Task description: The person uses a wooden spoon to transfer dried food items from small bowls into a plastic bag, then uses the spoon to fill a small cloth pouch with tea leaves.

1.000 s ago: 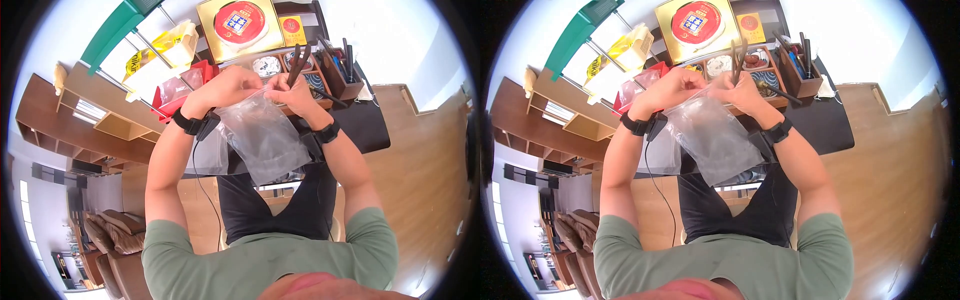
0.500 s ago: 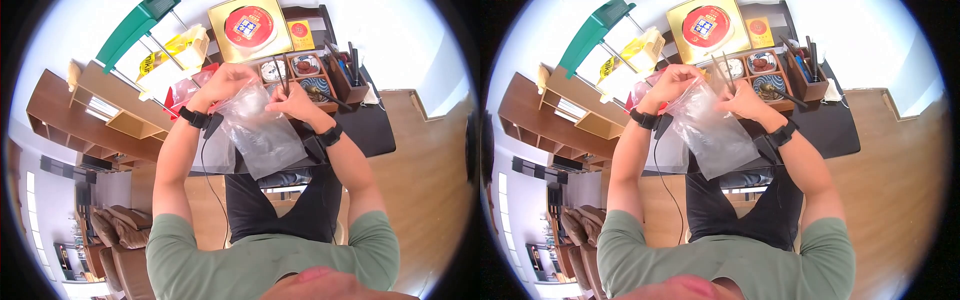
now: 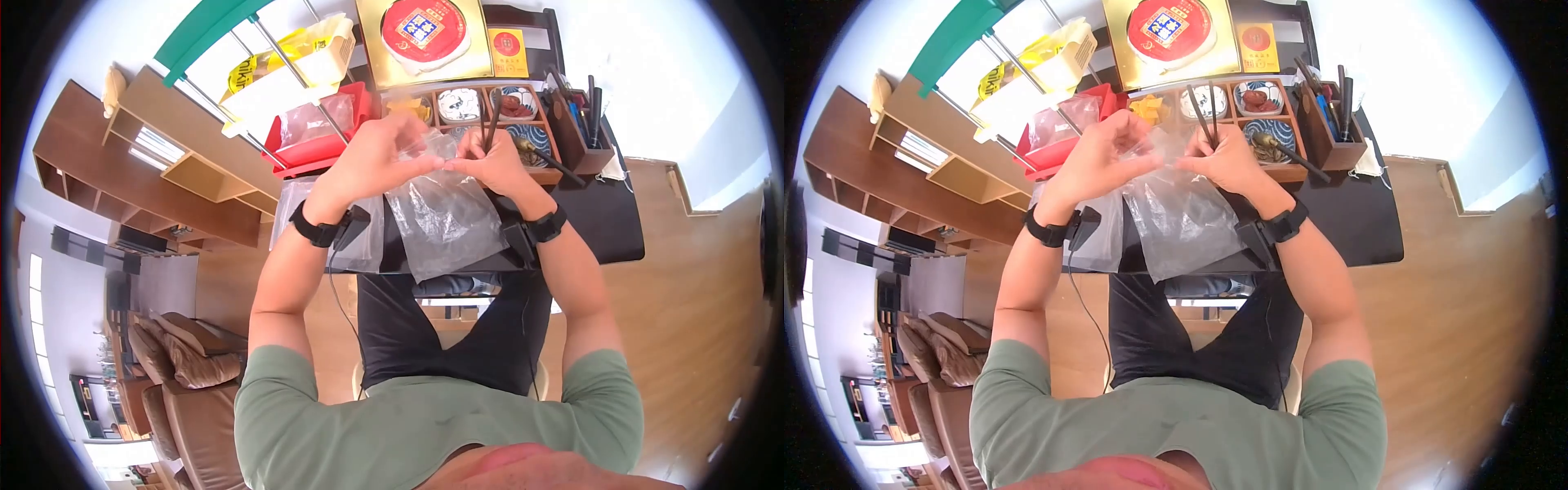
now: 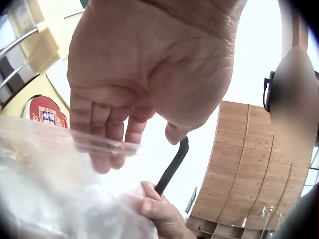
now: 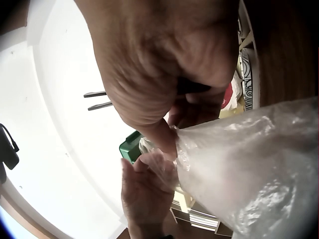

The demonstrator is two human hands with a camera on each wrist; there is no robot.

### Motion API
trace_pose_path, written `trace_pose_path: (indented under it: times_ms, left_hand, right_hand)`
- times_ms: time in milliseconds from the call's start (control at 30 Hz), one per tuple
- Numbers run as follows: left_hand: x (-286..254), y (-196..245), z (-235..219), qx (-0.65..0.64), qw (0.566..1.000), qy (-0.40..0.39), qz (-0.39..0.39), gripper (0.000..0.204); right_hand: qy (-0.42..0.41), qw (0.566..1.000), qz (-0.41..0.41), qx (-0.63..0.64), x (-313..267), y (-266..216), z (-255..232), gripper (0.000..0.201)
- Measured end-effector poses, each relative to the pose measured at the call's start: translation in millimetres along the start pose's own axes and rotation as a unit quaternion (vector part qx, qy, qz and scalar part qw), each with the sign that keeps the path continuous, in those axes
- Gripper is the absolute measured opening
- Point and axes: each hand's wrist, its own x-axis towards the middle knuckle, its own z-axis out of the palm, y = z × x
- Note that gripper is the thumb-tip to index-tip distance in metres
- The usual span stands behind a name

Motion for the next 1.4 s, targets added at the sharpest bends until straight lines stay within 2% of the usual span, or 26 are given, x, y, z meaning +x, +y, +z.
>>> trace_pose_path:
  times_ms: [33, 67, 167, 233, 367, 433, 500, 533, 667, 733, 800, 833, 867, 933, 967, 1000, 1067, 1133, 1200, 1333, 1400]
  left_hand:
    - [3, 2, 1, 0.062, 0.997, -0.012, -0.032, 0.030]
    - [4, -2, 5, 0.057, 0.998, -0.010, -0.034, 0.030]
    - [12, -19, 9, 0.077, 0.996, 0.046, 0.012, 0.027]
    - [13, -23, 6, -0.150, 0.986, 0.030, -0.071, 0.023]
    - [11, -19, 9, -0.142, 0.985, 0.048, -0.082, 0.020]
    - [10, -22, 21, -0.075, 0.996, 0.049, -0.028, 0.024]
    - [4, -15, 27, -0.035, 0.997, 0.064, -0.008, 0.025]
    - [3, -10, 27, 0.010, 0.996, 0.083, 0.017, 0.026]
    - [-8, -11, 33, -0.014, 0.996, 0.064, 0.063, 0.031]
    - [-9, -11, 36, -0.010, 0.992, 0.104, 0.067, 0.036]
    - [-8, -8, 35, 0.012, 0.989, 0.117, 0.090, 0.036]
    - [-7, -6, 34, 0.037, 0.984, 0.130, 0.112, 0.036]
    - [-9, -3, 35, 0.037, 0.984, 0.133, 0.113, 0.036]
    - [-18, 4, 42, 0.181, 0.969, 0.056, 0.159, 0.039]
    - [-18, 9, 49, 0.176, 0.958, 0.081, 0.209, 0.031]
    - [-19, 6, 52, 0.177, 0.959, 0.083, 0.206, 0.031]
    - [-18, -2, 57, 0.195, 0.937, 0.056, 0.285, 0.022]
    - [-17, 4, 57, 0.187, 0.938, 0.070, 0.282, 0.020]
    - [-16, -4, 62, 0.174, 0.949, 0.088, 0.250, 0.022]
    - [-13, -17, 66, 0.243, 0.946, 0.057, 0.208, 0.030]
    - [-14, -21, 61, 0.224, 0.938, 0.143, 0.222, 0.036]
  right_hand:
    - [-0.002, 1.000, 0.006, -0.002, -2, 0, 2, 0.054]
    - [-0.009, 1.000, 0.023, -0.006, -3, -1, 2, 0.053]
    - [-0.027, 0.999, 0.024, -0.021, 0, 0, -2, 0.052]
    - [-0.033, 0.999, 0.015, -0.024, -2, -2, -2, 0.051]
    - [-0.067, 0.997, 0.016, -0.037, -4, -3, -3, 0.054]
    - [-0.083, 0.995, 0.010, -0.049, -4, -6, -1, 0.058]
    - [-0.133, 0.984, 0.079, -0.091, -9, -11, 0, 0.059]
    - [-0.130, 0.984, 0.078, -0.091, -10, -11, -1, 0.059]
    - [-0.182, 0.979, 0.092, -0.016, -7, -13, -10, 0.058]
    - [-0.194, 0.975, 0.106, 0.013, -7, -9, -10, 0.058]
    - [-0.132, 0.989, 0.061, -0.033, -8, -6, -2, 0.058]
    - [-0.086, 0.996, 0.035, -0.014, -9, -13, 1, 0.057]
    - [-0.087, 0.995, 0.034, -0.016, -8, -11, -2, 0.057]
    - [-0.077, 0.991, -0.092, 0.066, -4, -10, -4, 0.053]
    - [-0.093, 0.981, -0.109, 0.129, -3, -13, 0, 0.051]
    - [-0.096, 0.981, -0.107, 0.130, -2, -9, -1, 0.051]
    - [-0.165, 0.978, -0.062, 0.107, -3, 3, -10, 0.050]
    - [-0.146, 0.983, -0.043, 0.101, -5, 4, -10, 0.052]
    - [-0.113, 0.988, 0.067, 0.084, -7, 0, -12, 0.052]
    - [-0.122, 0.989, 0.066, 0.051, -7, -11, -6, 0.051]
    - [-0.111, 0.991, 0.048, 0.053, -7, -16, -2, 0.050]
